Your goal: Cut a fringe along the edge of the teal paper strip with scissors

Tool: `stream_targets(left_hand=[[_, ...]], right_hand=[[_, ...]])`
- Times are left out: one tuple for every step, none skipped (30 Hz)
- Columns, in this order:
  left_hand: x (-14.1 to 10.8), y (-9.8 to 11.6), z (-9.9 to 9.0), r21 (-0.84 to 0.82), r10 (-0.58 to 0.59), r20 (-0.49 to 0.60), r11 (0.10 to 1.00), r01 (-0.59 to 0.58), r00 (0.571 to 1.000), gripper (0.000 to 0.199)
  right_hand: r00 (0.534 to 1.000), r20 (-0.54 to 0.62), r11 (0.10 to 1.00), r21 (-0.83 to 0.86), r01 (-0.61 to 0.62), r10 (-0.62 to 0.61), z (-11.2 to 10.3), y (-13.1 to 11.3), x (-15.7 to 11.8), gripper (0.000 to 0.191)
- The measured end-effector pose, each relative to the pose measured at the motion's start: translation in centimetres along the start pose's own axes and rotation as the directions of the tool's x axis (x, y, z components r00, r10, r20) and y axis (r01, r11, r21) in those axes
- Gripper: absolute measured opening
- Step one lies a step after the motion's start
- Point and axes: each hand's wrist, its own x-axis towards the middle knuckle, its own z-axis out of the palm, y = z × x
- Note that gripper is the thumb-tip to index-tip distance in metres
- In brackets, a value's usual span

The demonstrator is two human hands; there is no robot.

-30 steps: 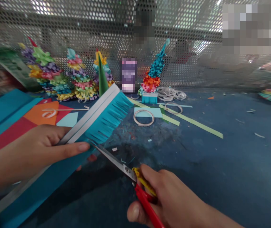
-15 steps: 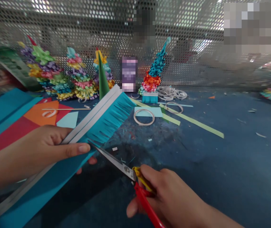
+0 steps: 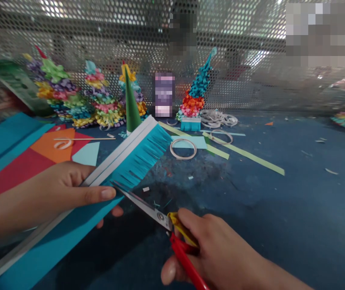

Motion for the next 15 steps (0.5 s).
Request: stream_targets(left_hand=[[-0.06,0.03,0.06,-0.009,-0.004,0.007,1.0,0.004,1.0,0.021],[-0.12,0.07,0.13,-0.012,-0.005,0.008,1.0,0.005,1.0,0.021],[-0.19,0.1,0.18,-0.011,-0.006,0.007,1.0,0.006,1.0,0.021],[-0.26,0.13,0.23,-0.004,0.0,-0.002,1.0,0.0,1.0,0.021],[-0.32,0.16,0.26,0.006,0.007,-0.012,1.0,-0.007,1.0,0.022],[-0.37,0.18,0.28,0.02,0.015,-0.018,1.0,-0.014,1.0,0.022],[-0.4,0.19,0.28,0.032,0.02,-0.021,0.999,-0.019,1.0,0.023],[-0.43,0.19,0.27,0.041,0.026,-0.019,0.999,-0.025,0.999,0.023],[-0.44,0.17,0.26,0.046,0.032,-0.012,0.998,-0.031,0.999,0.022],[-0.44,0.14,0.25,0.046,0.039,-0.008,0.998,-0.038,0.999,0.021],[-0.42,0.09,0.24,0.041,0.047,-0.002,0.998,-0.047,0.999,0.02],[-0.38,0.03,0.21,0.03,0.06,0.002,0.998,-0.061,0.998,0.019],[-0.3,-0.04,0.17,0.018,0.076,0.002,0.997,-0.076,0.997,0.017],[-0.2,-0.11,0.09,0.012,0.094,0.005,0.996,-0.094,0.996,0.016],[-0.07,-0.17,-0.03,0.015,0.111,0.0,0.994,-0.111,0.994,0.016]], right_hand=[[1.0,0.0,1.0,-0.018,-0.006,0.006,-0.01,-0.02,0.04,0.015],[1.0,-0.004,0.999,-0.034,-0.008,0.008,-0.03,-0.06,0.09,0.016],[1.0,-0.013,0.999,-0.048,0.0,-0.001,-0.04,-0.1,0.16,0.016],[0.999,-0.027,0.998,-0.057,0.015,-0.017,-0.04,-0.12,0.24,0.016],[0.998,-0.04,0.997,-0.063,0.038,-0.041,-0.02,-0.13,0.31,0.016],[0.997,-0.051,0.996,-0.068,0.061,-0.065,0.01,-0.11,0.38,0.015],[0.995,-0.056,0.995,-0.071,0.073,-0.077,0.06,-0.07,0.44,0.014],[0.995,-0.059,0.994,-0.079,0.078,-0.083,0.11,-0.02,0.46,0.012],[0.995,-0.057,0.994,-0.081,0.08,-0.084,0.17,0.03,0.46,0.012],[0.995,-0.057,0.994,-0.08,0.081,-0.085,0.21,0.08,0.43,0.011],[0.995,-0.059,0.994,-0.075,0.077,-0.082,0.23,0.11,0.4,0.011],[0.995,-0.062,0.995,-0.066,0.071,-0.075,0.23,0.13,0.36,0.01],[0.996,-0.065,0.996,-0.06,0.063,-0.067,0.18,0.14,0.35,0.01],[0.996,-0.074,0.997,-0.065,0.05,-0.054,0.1,0.17,0.36,0.012],[0.995,-0.086,0.995,-0.089,0.038,-0.046,-0.02,0.22,0.41,0.015]])
